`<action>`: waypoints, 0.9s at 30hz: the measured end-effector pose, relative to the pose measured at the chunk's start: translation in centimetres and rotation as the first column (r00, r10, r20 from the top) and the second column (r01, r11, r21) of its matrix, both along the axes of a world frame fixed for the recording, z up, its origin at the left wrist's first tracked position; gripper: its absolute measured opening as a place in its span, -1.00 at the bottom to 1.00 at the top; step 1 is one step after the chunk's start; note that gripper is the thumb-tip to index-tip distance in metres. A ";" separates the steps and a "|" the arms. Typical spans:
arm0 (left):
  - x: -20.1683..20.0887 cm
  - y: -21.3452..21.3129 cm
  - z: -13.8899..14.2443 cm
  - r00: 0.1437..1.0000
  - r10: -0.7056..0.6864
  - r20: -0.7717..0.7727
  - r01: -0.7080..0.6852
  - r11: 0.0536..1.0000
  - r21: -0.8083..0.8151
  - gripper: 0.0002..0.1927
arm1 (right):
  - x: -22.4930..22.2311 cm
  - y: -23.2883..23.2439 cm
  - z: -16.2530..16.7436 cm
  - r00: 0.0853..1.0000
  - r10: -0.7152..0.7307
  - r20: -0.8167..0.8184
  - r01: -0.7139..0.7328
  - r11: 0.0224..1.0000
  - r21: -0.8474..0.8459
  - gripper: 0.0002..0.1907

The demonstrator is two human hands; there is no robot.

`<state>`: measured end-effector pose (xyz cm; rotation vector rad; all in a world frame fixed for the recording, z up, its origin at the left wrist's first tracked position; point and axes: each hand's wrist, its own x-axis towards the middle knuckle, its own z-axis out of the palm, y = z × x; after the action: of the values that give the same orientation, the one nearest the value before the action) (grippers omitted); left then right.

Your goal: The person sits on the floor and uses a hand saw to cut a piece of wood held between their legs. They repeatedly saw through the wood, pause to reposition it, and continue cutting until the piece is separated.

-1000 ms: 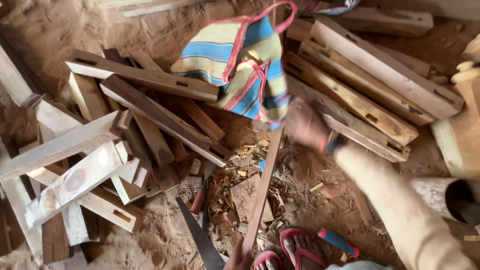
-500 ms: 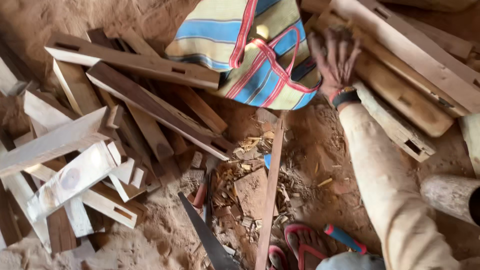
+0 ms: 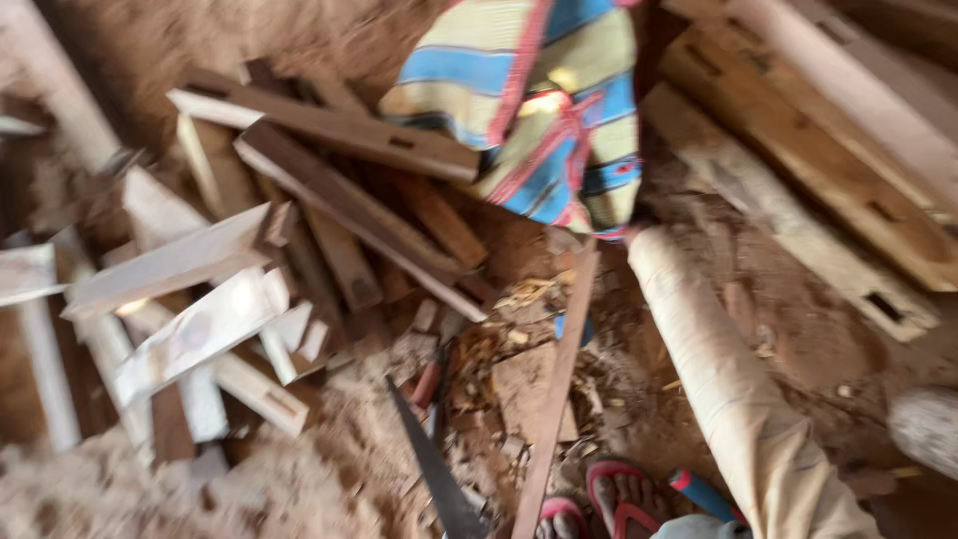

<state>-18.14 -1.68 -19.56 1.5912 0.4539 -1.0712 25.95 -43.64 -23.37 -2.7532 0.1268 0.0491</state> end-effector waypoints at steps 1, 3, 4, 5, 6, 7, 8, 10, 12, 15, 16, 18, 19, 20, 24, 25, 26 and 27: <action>0.1 0.2 0.0 1.000 -0.012 0.010 0.012 1.000 -0.003 -0.19 | 0.3 0.6 0.5 1.000 -0.012 -0.001 0.012 0.999 0.033 -0.60; 0.2 0.7 -0.1 0.999 -0.028 0.043 0.029 0.999 -0.023 -0.19 | 1.3 1.4 1.7 0.999 -0.052 0.011 0.049 0.986 0.160 -0.59; 0.2 1.0 -0.2 0.998 -0.028 0.059 0.030 0.999 -0.036 -0.19 | 1.6 1.3 2.6 0.995 -0.097 0.023 0.087 0.961 0.264 -0.58; 0.2 1.4 -0.2 0.996 -0.044 0.072 0.048 0.997 -0.055 -0.19 | 2.1 1.4 3.4 0.991 -0.136 0.004 0.123 0.910 0.397 -0.57; 0.3 1.7 -0.2 0.996 -0.045 0.076 0.051 0.996 -0.074 -0.18 | 2.8 1.8 3.9 0.984 -0.173 -0.041 0.156 0.728 0.667 -0.57; 0.5 2.2 0.0 0.996 -0.045 0.082 0.053 0.994 -0.098 -0.18 | 3.1 1.4 4.6 0.974 -0.220 -0.056 0.133 0.354 0.926 -0.56; 0.8 2.7 0.1 0.996 -0.038 0.085 0.048 0.992 -0.120 -0.18 | 3.3 1.2 5.0 0.961 -0.264 -0.077 0.101 0.077 0.992 -0.55; 1.7 4.1 1.0 0.997 0.016 0.081 0.001 0.980 -0.197 -0.17 | 3.1 -0.1 5.8 0.969 -0.234 -0.082 0.064 -0.081 0.995 -0.54; 3.1 5.7 2.4 0.992 0.129 -0.004 -0.123 0.938 -0.325 -0.12 | 1.5 -2.1 5.9 0.977 -0.196 -0.088 0.047 -0.203 0.978 -0.52; 5.4 8.5 4.7 0.932 0.246 -0.267 -0.329 0.883 -0.334 -0.17 | -3.4 -4.8 5.7 0.985 -0.143 -0.102 0.052 -0.318 0.947 -0.50; 6.2 9.3 5.2 0.919 0.247 -0.307 -0.356 0.855 -0.378 -0.18 | -5.6 -5.6 5.8 0.987 -0.110 -0.114 0.069 -0.353 0.933 -0.49; 7.8 10.5 5.4 0.949 0.222 -0.224 -0.297 0.870 -0.394 -0.27 | -10.4 -6.3 6.3 0.994 -0.024 -0.103 0.084 -0.413 0.907 -0.47; 8.6 10.9 5.2 0.977 0.184 -0.108 -0.211 0.909 -0.359 -0.35 | -12.8 -6.3 6.8 0.997 0.054 -0.061 0.078 -0.431 0.899 -0.67; 9.3 11.1 4.8 0.990 0.137 0.010 -0.127 0.940 -0.316 -0.42 | -15.0 -6.2 7.6 0.991 0.130 -0.012 0.070 -0.448 0.891 -0.82; 11.7 11.8 3.1 0.875 0.482 0.048 -0.473 0.872 -0.128 -0.52 | -22.0 -3.4 11.7 0.963 0.174 -0.206 0.257 -0.369 0.893 -0.40; 12.2 12.0 2.8 0.872 0.483 0.081 -0.470 0.872 -0.140 -0.53 | -23.2 -2.4 12.8 0.959 0.188 -0.212 0.264 -0.314 0.912 -0.33; 12.7 12.2 2.8 0.867 0.486 0.114 -0.468 0.871 -0.150 -0.53 | -24.2 -1.4 13.7 0.954 0.205 -0.220 0.270 -0.260 0.927 -0.26; 13.1 12.4 2.8 0.870 0.454 0.192 -0.442 0.891 -0.103 -0.51 | -25.0 -0.4 14.4 0.949 0.206 -0.238 0.289 -0.267 0.919 -0.27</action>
<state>-5.05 10.76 -16.77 1.4346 0.6074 -0.5484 0.92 -44.05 -9.00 -0.8674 0.1602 0.3992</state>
